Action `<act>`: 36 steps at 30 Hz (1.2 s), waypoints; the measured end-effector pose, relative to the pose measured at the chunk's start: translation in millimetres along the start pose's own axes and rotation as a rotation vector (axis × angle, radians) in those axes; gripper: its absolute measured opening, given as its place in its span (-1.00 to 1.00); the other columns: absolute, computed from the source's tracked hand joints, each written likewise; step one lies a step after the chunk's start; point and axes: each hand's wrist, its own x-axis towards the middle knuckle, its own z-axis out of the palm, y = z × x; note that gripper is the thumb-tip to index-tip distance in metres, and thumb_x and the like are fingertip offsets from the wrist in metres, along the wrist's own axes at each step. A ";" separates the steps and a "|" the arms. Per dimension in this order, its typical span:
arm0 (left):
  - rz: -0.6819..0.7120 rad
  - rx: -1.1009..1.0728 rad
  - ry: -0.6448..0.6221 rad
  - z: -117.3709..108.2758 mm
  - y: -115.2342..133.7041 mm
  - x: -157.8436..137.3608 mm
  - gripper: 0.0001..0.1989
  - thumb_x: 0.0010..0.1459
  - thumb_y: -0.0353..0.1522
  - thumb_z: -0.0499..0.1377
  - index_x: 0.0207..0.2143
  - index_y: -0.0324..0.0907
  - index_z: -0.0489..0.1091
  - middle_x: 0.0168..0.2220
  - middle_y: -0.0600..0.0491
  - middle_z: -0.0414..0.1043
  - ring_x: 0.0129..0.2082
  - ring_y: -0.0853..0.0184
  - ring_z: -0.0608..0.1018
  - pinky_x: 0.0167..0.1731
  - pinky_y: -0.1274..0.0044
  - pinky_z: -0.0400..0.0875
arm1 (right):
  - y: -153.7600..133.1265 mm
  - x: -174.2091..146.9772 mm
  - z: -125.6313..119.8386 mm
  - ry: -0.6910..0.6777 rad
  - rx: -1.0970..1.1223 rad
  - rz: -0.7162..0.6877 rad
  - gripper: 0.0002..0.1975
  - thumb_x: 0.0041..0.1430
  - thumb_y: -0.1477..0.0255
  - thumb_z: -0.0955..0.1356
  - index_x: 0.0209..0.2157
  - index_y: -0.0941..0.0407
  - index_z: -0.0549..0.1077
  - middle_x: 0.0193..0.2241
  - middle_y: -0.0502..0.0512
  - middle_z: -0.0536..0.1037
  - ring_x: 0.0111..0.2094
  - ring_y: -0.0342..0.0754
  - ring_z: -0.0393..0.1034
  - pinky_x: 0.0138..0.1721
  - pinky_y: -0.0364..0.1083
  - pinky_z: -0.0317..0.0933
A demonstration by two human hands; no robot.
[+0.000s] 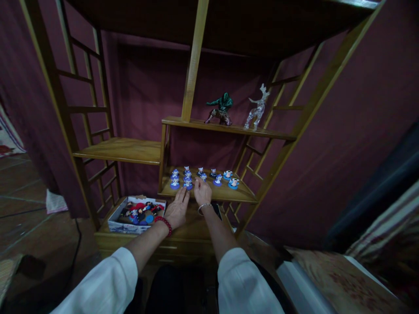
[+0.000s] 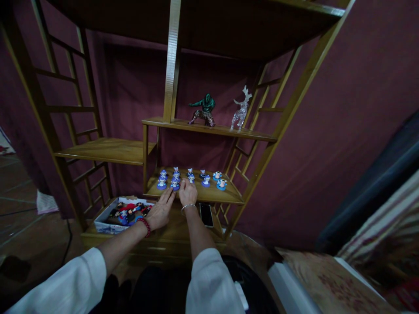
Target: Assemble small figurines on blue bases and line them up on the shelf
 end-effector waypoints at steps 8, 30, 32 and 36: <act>-0.009 -0.019 -0.024 -5.8 -1.1 1.0 -0.13 -0.29 -0.65 -0.01 0.18 -0.35 -0.14 0.26 -0.13 -0.37 0.24 0.26 -0.27 0.14 0.39 -0.01 | -8.6 -2.5 -5.1 -0.026 -0.108 0.048 -0.63 0.24 0.35 0.07 -0.17 0.12 0.43 -0.31 0.17 0.50 -0.26 -0.03 0.34 -0.24 -0.12 0.10; 0.020 0.061 -0.020 -0.8 -6.1 -0.4 -0.14 -0.25 -0.63 -0.03 0.20 -0.34 -0.18 0.27 -0.06 -0.43 0.23 0.31 -0.32 0.11 0.48 0.08 | -4.4 4.8 -5.7 -0.120 -0.031 0.036 -0.53 0.26 0.26 -0.01 -0.16 0.12 0.40 -0.29 0.18 0.50 -0.22 0.00 0.34 -0.21 -0.09 0.11; 0.032 0.091 -0.010 1.6 -6.4 -0.3 -0.14 -0.25 -0.62 -0.02 0.20 -0.36 -0.19 0.27 -0.07 -0.45 0.23 0.30 -0.35 0.11 0.47 0.07 | -3.1 7.8 -6.9 -0.159 0.010 0.009 -0.53 0.26 0.25 -0.02 -0.16 0.10 0.39 -0.28 0.15 0.50 -0.20 -0.01 0.33 -0.18 -0.09 0.11; 0.047 0.145 0.015 6.8 -8.7 0.6 -0.14 -0.24 -0.61 -0.03 0.20 -0.36 -0.21 0.27 -0.08 -0.46 0.23 0.28 -0.36 0.12 0.44 0.04 | -0.9 14.5 -8.6 -0.244 0.094 0.003 -0.47 0.25 0.20 -0.07 -0.13 0.08 0.38 -0.23 0.14 0.50 -0.16 -0.01 0.33 -0.16 -0.06 0.12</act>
